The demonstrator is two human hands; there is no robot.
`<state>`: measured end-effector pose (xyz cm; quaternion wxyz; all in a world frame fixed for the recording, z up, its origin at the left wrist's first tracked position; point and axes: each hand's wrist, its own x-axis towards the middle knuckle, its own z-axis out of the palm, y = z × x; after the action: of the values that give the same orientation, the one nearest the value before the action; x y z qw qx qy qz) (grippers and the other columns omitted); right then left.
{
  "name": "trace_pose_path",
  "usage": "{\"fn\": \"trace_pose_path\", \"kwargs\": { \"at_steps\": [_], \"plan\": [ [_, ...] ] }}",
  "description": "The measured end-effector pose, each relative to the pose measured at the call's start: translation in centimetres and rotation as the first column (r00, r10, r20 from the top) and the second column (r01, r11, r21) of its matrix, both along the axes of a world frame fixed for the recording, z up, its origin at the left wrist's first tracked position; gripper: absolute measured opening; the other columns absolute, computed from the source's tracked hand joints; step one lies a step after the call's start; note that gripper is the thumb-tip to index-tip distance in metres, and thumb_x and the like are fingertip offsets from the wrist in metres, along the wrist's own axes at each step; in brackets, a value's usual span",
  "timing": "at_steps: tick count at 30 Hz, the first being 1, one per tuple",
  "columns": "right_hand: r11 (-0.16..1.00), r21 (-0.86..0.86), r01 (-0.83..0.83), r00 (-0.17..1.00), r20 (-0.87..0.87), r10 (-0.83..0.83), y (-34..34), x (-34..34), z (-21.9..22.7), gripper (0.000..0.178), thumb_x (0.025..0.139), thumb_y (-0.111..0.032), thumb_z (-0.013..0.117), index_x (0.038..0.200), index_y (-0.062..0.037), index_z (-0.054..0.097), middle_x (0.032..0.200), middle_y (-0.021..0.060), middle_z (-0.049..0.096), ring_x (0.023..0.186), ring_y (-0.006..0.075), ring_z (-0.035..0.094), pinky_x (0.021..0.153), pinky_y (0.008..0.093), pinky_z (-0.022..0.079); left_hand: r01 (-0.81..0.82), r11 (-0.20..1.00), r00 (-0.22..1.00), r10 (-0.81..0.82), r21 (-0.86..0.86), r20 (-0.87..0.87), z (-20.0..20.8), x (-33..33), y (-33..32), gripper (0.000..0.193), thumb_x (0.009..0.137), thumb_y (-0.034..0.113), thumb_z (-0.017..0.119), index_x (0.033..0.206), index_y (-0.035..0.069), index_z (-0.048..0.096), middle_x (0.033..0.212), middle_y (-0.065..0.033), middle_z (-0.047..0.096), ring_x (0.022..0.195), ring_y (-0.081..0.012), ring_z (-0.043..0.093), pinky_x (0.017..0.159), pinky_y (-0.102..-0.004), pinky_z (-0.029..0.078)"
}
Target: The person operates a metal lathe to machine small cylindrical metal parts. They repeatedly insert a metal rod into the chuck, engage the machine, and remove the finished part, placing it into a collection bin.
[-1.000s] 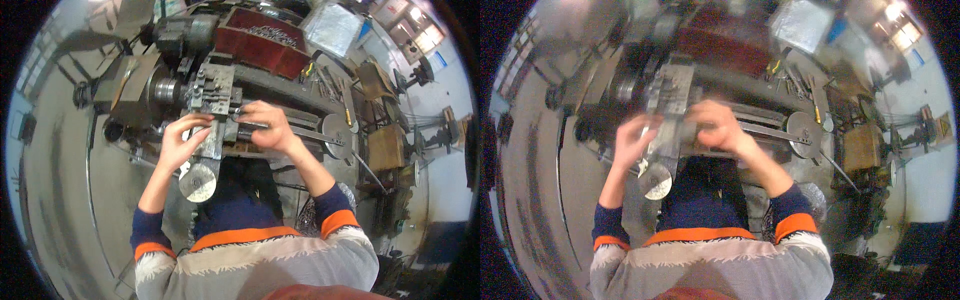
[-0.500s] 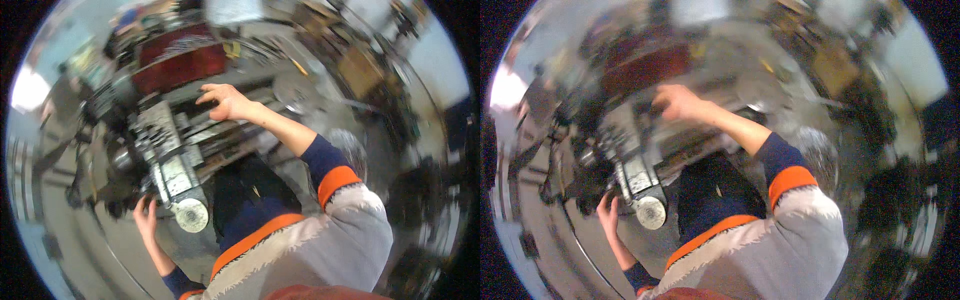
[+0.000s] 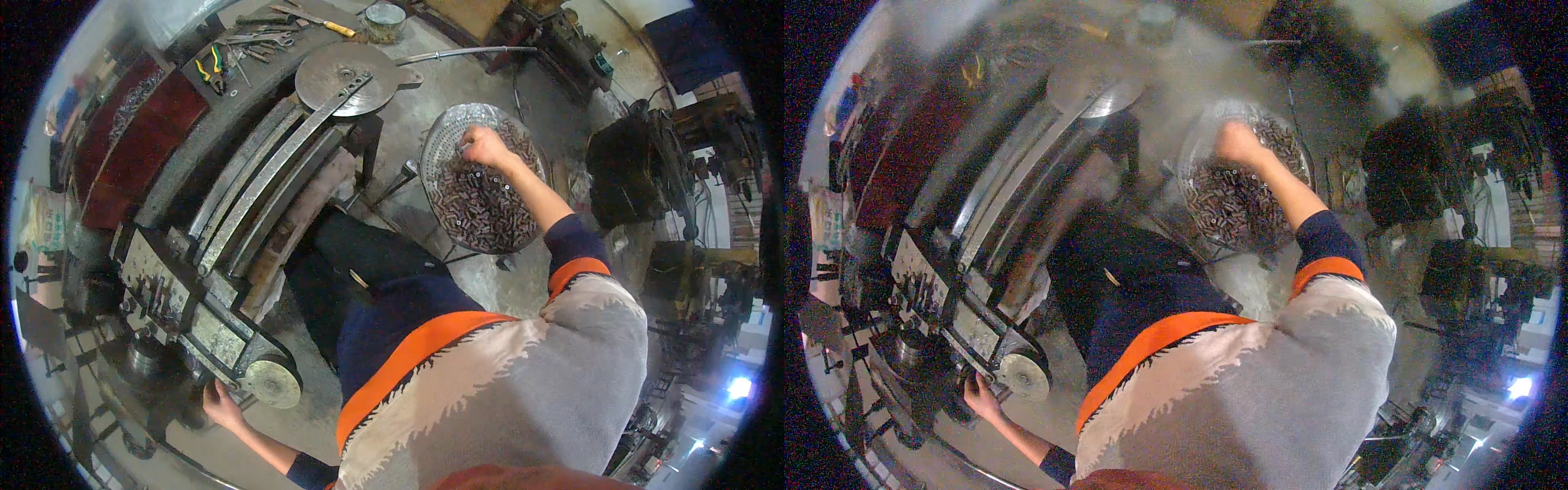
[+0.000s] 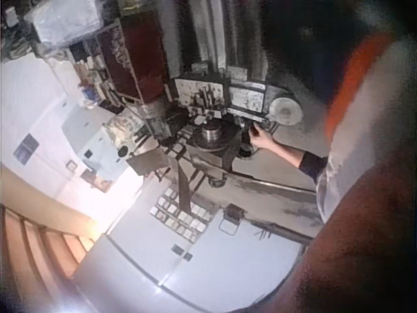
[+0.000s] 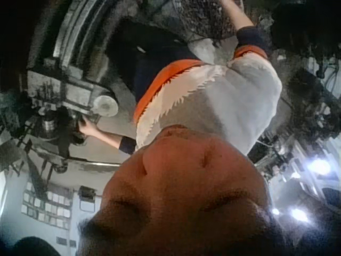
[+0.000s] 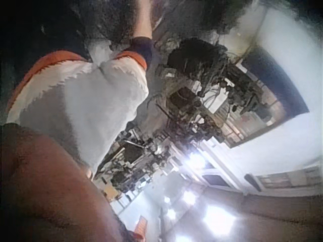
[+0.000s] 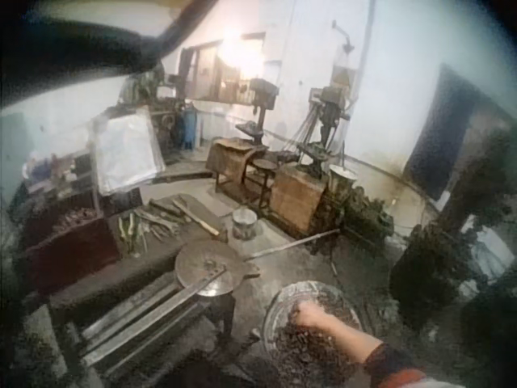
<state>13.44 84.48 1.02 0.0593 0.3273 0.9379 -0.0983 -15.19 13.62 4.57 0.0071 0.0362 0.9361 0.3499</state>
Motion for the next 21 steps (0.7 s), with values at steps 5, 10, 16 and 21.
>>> {"fn": "trace_pose_path", "kwargs": {
  "at_steps": [5, 10, 16, 21],
  "plan": [
    [0.913, -0.081, 0.399, 0.912, -0.062, -0.405, 3.3, 1.7, -8.4, 0.029, 0.061, -0.027, 0.061, 0.082, -0.0073, 0.067, 0.093, 0.0151, 0.064, 0.083, 0.0321, 0.061, 0.075, 0.0395, 0.048, -0.021, 0.999, 0.995, 0.025, -0.045, 0.093, 1.8, 0.1, 1.4, 0.026, 0.085, 0.017, 0.058, 0.093, -0.007, 0.059, 0.079, -0.0096, 0.063, 0.069, -0.0139, 0.056, 0.064, -0.0269, 0.044],
    [0.894, -0.047, 0.446, 0.894, 0.066, -0.443, -0.3, -2.4, -5.5, 0.029, 0.062, -0.029, 0.059, 0.079, -0.0064, 0.067, 0.088, 0.0164, 0.065, 0.083, 0.0337, 0.062, 0.076, 0.0396, 0.049, -0.069, 0.997, 0.997, 0.068, 0.036, 0.046, 0.5, 0.1, 0.5, 0.030, 0.084, 0.018, 0.060, 0.096, -0.009, 0.058, 0.081, -0.0104, 0.063, 0.071, -0.0142, 0.057, 0.066, -0.0264, 0.045],
    [0.916, -0.202, 0.347, 0.930, -0.050, -0.364, -0.5, -2.5, -4.0, 0.031, 0.066, -0.029, 0.060, 0.084, -0.0047, 0.066, 0.090, 0.0204, 0.063, 0.080, 0.0363, 0.061, 0.070, 0.0446, 0.048, 0.012, 0.999, 0.990, -0.019, 0.049, 0.138, 0.5, -1.1, -0.6, 0.031, 0.084, 0.017, 0.060, 0.101, -0.009, 0.057, 0.083, -0.0086, 0.063, 0.072, -0.0134, 0.057, 0.065, -0.0267, 0.046],
    [0.944, -0.145, -0.296, 0.729, -0.673, 0.125, -8.9, -7.4, 5.0, 0.036, 0.057, -0.016, 0.059, 0.090, -0.0041, 0.066, 0.101, 0.0167, 0.056, 0.089, 0.0302, 0.057, 0.076, 0.0351, 0.045, 0.172, 0.981, 0.978, -0.159, 0.094, -0.132, 6.0, 0.3, 1.7, 0.028, 0.085, 0.014, 0.059, 0.104, -0.006, 0.058, 0.086, -0.0083, 0.063, 0.073, -0.0113, 0.055, 0.066, -0.0249, 0.046]
  ]
}}
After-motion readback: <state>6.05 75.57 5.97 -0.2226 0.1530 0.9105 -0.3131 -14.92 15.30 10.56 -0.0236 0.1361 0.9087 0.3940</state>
